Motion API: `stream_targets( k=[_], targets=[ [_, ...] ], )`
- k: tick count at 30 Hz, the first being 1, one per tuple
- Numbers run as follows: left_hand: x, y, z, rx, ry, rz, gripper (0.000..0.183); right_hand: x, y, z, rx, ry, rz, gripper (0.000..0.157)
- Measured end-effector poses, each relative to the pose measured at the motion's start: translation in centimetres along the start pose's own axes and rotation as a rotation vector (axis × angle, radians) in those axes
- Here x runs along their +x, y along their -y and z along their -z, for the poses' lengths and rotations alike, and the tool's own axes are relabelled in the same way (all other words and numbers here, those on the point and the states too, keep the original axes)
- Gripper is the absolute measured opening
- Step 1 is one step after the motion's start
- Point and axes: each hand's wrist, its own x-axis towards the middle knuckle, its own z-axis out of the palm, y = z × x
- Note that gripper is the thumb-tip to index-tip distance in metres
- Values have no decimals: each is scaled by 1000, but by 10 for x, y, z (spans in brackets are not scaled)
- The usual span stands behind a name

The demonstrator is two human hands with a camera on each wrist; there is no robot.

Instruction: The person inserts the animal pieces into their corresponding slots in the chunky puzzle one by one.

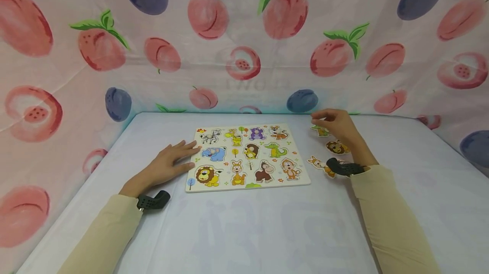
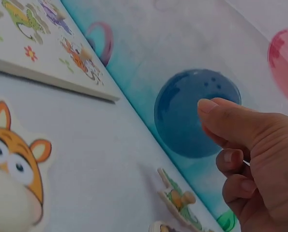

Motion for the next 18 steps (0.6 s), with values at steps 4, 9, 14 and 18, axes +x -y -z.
stream_targets(
  k=[4, 9, 14, 18],
  targets=[
    [0, 0, 0, 5, -2, -4, 54, -2, -7, 2, -38, -39, -34, 40],
    [0, 0, 1, 6, -2, -3, 54, -3, -17, 5, -83, -60, -56, 39],
    [0, -1, 1, 2, 2, 4, 54, -5, -26, 6, -96, -35, -118, 37],
    [-1, -2, 2, 0, 7, 11, 54, -7, -31, 6, -109, -24, -146, 37]
  ],
)
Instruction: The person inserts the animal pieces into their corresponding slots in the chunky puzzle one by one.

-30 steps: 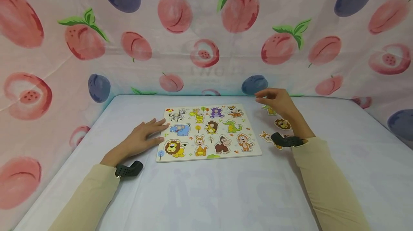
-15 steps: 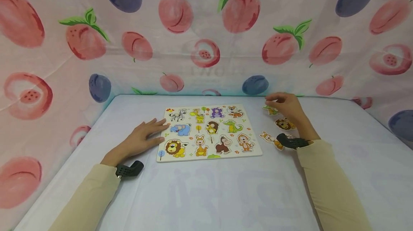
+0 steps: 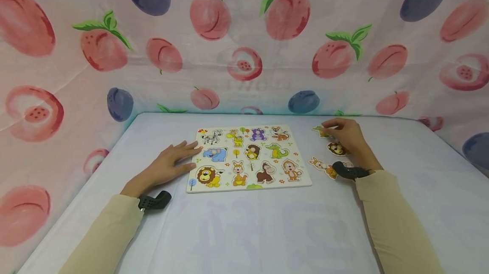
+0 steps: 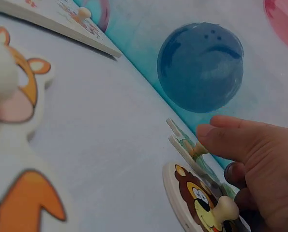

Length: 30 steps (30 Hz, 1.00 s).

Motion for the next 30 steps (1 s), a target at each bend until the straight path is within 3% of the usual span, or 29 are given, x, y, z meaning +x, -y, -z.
stream_targets(
  k=[13, 30],
  targets=[
    [-1, -2, 1, -2, 4, 0, 54, 1, -6, -4, -98, -27, 82, 28],
    [-1, -3, 2, -3, 6, 1, 54, 3, -8, -6, -128, -38, 139, 27]
  ],
)
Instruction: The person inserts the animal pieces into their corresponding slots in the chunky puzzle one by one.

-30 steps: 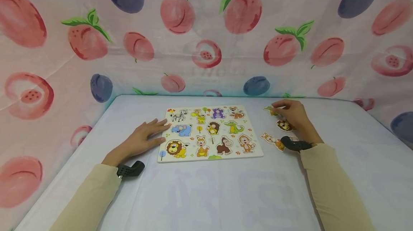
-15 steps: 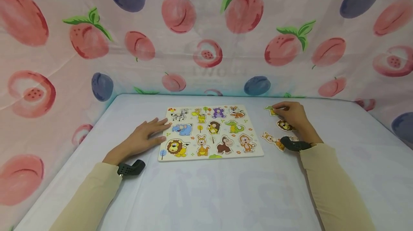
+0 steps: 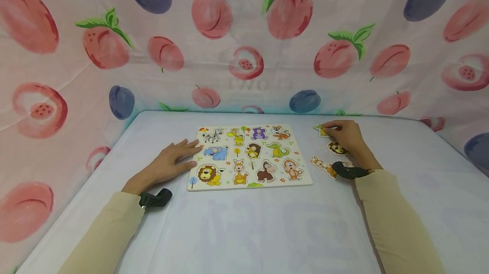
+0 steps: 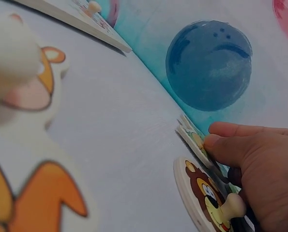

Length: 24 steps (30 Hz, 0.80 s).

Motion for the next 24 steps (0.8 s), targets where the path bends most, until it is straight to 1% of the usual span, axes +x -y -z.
stream_targets(
  k=[4, 11, 18, 21, 24],
  targets=[
    [0, 1, 0, 5, 1, 0, 54, 1, 1, 0, 11, -4, -21, 27],
    [0, 1, 0, 4, 1, 3, 54, 4, 3, 0, 44, 3, -73, 36],
    [0, 2, -1, -7, -2, 8, 54, 4, 6, 2, 64, 16, -119, 37],
    [0, 2, -2, -8, -1, 11, 54, 3, 8, 2, 93, 22, -125, 38],
    [0, 3, -2, -5, -1, 13, 55, 3, 9, 3, 110, 26, -103, 40]
  ],
)
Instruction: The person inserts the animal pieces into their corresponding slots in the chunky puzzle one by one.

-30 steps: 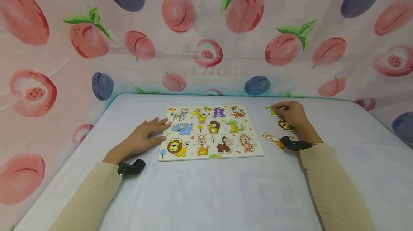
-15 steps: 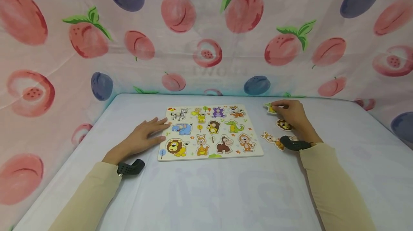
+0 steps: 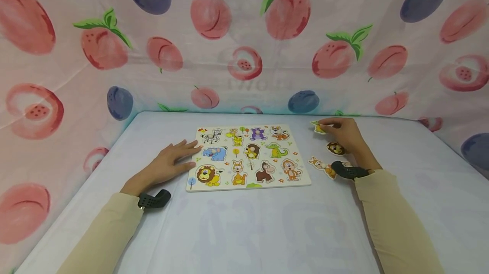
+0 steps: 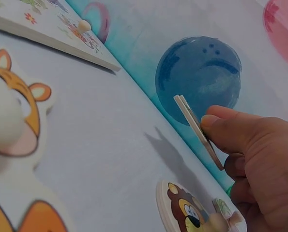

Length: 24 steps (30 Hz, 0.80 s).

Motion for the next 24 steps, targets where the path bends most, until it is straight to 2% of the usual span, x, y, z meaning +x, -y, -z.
stream_targets(
  k=[5, 12, 20, 24],
  targets=[
    [0, 1, -1, 3, -2, 0, 55, 0, 4, 0, 10, 14, 54, 40],
    [1, 1, -2, 6, 1, 1, 56, -1, 12, 1, 35, 53, 67, 39],
    [1, 1, -2, 14, -6, -7, 55, -2, 25, 1, 11, 115, 114, 37],
    [1, 1, -2, 17, -7, -14, 55, -3, 30, 0, 31, 142, 108, 39]
  ],
)
